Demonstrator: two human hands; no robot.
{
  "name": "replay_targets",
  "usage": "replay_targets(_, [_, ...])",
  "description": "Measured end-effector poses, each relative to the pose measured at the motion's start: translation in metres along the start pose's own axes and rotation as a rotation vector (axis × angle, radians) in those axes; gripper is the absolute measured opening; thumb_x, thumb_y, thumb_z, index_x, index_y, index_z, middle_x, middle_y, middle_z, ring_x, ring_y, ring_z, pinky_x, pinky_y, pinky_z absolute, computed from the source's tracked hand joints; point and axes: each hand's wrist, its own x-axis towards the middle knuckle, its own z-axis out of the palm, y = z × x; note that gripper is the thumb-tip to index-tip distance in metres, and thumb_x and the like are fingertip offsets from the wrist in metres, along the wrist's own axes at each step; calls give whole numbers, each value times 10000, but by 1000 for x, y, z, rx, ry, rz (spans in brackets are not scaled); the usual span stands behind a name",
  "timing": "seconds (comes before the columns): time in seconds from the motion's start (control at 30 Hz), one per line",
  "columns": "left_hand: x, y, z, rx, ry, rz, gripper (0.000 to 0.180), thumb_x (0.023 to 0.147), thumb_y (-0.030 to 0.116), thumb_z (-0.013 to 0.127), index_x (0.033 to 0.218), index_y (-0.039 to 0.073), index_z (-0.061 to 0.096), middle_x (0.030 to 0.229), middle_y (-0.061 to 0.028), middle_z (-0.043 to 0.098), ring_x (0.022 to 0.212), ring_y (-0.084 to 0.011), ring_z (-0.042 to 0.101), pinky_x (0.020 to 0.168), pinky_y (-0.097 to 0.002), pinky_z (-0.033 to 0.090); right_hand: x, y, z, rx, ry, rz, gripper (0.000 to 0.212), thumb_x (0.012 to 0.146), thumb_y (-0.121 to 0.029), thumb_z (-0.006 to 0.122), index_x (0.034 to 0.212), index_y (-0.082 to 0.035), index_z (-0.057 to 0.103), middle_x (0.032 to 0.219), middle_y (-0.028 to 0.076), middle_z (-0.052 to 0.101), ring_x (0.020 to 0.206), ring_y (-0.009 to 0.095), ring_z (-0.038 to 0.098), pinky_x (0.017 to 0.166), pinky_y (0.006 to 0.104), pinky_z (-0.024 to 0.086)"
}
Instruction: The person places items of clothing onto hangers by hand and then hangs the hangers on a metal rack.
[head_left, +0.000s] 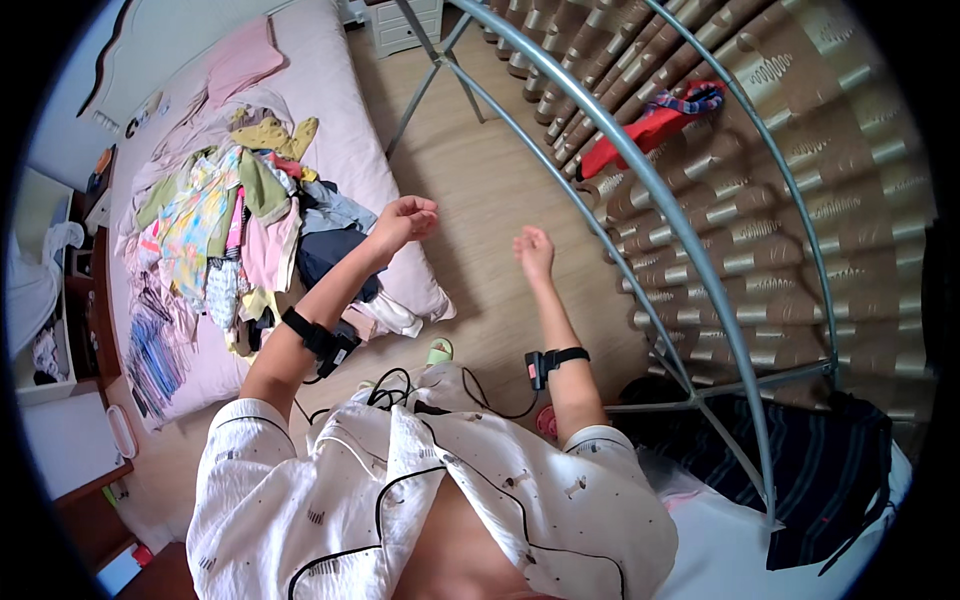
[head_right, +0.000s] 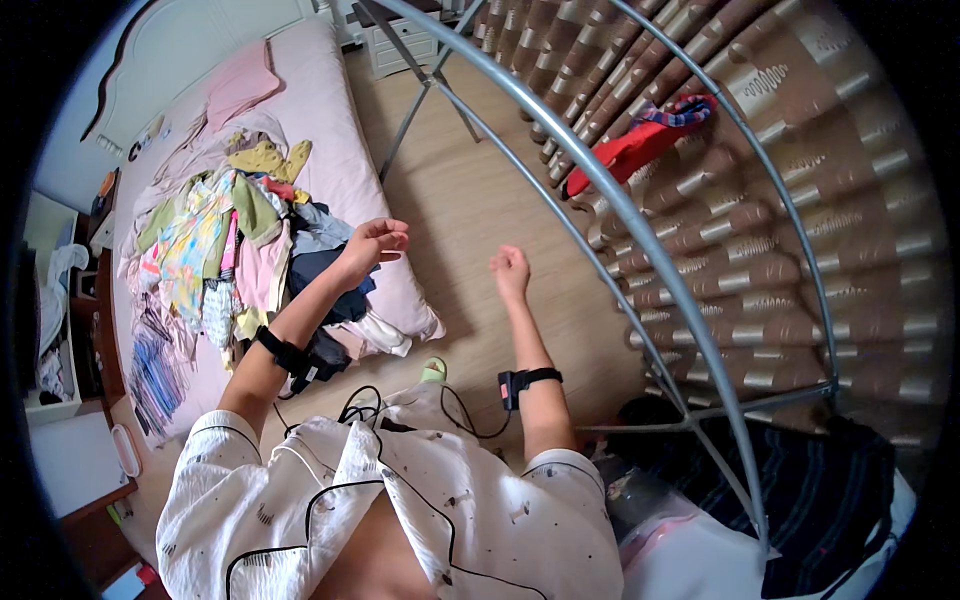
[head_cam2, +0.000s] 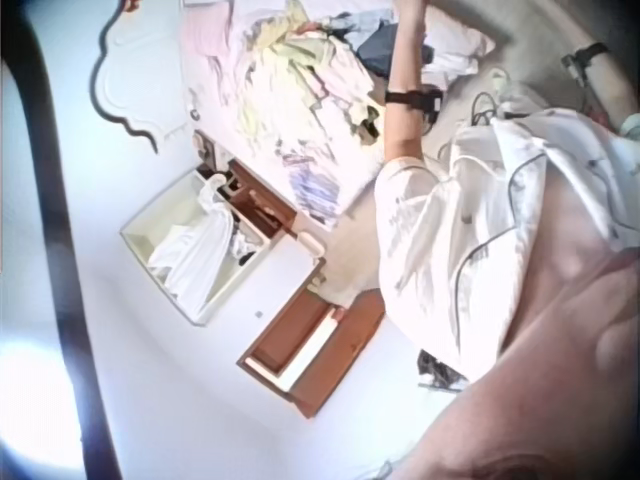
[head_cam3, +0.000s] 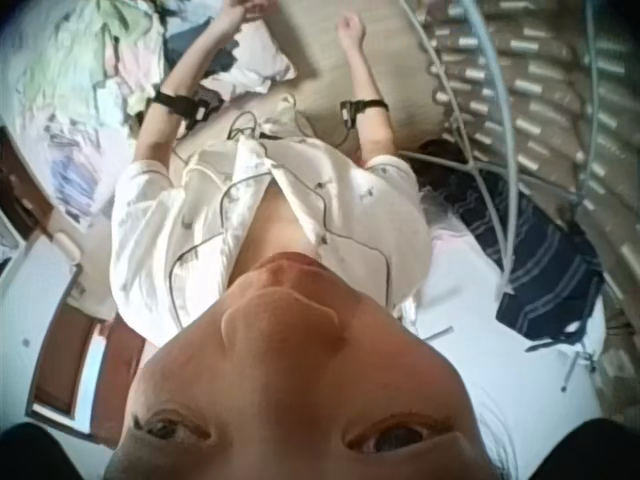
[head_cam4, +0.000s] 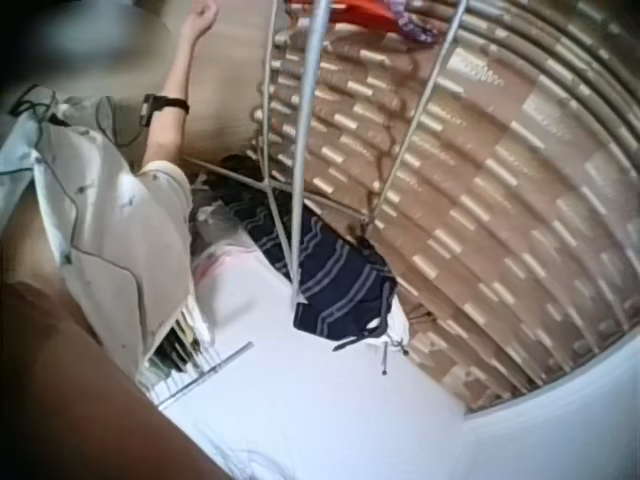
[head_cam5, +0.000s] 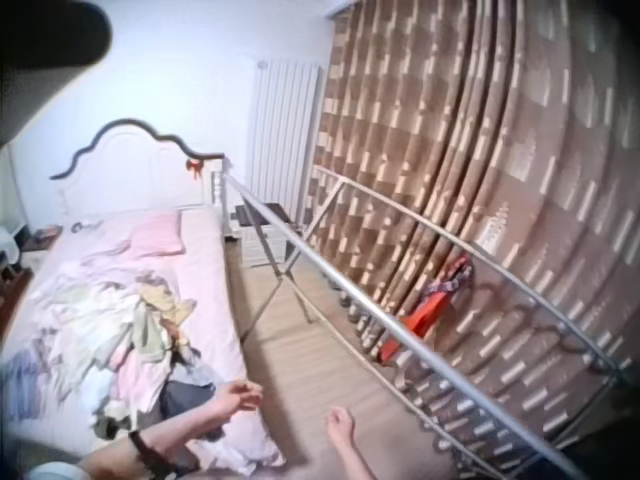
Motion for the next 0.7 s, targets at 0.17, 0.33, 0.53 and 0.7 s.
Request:
replay_targets(0.17, [-48, -40, -72, -107, 150, 30, 154, 942, 83, 552, 1088, 57, 590, 943, -4, 624, 843, -99, 606, 764, -246, 498, -67, -12, 83, 3, -216, 118, 183, 963, -86, 508, 1133, -29, 546, 878, 70, 659, 689, 106, 618, 550, 222, 504])
replay_targets(0.33, [-115, -61, -108, -180, 303, 26, 129, 947, 85, 544, 1056, 68, 610, 914, 11, 636, 837, -87, 610, 752, -236, 500, -116, -21, 139, -65, -402, 151, 194, 947, -60, 497, 1130, -19, 545, 870, 68, 651, 693, 90, 606, 573, 218, 498])
replay_targets(0.53, [-224, -106, -198, -270, 470, 74, 168, 935, 45, 535, 1088, 34, 604, 913, -15, 640, 793, -88, 614, 694, -222, 500, -194, -14, 254, -76, -686, 158, 163, 936, -63, 514, 1073, -13, 584, 843, 74, 659, 668, 101, 612, 568, 223, 497])
replay_targets(0.7, [-313, -110, -265, -251, 666, 117, 165, 936, 35, 524, 1083, 8, 592, 915, -30, 641, 810, -100, 630, 694, -224, 515, -243, -33, 349, -154, -855, 131, 174, 952, -105, 520, 1094, -28, 588, 861, 41, 654, 684, 78, 605, 593, 211, 497])
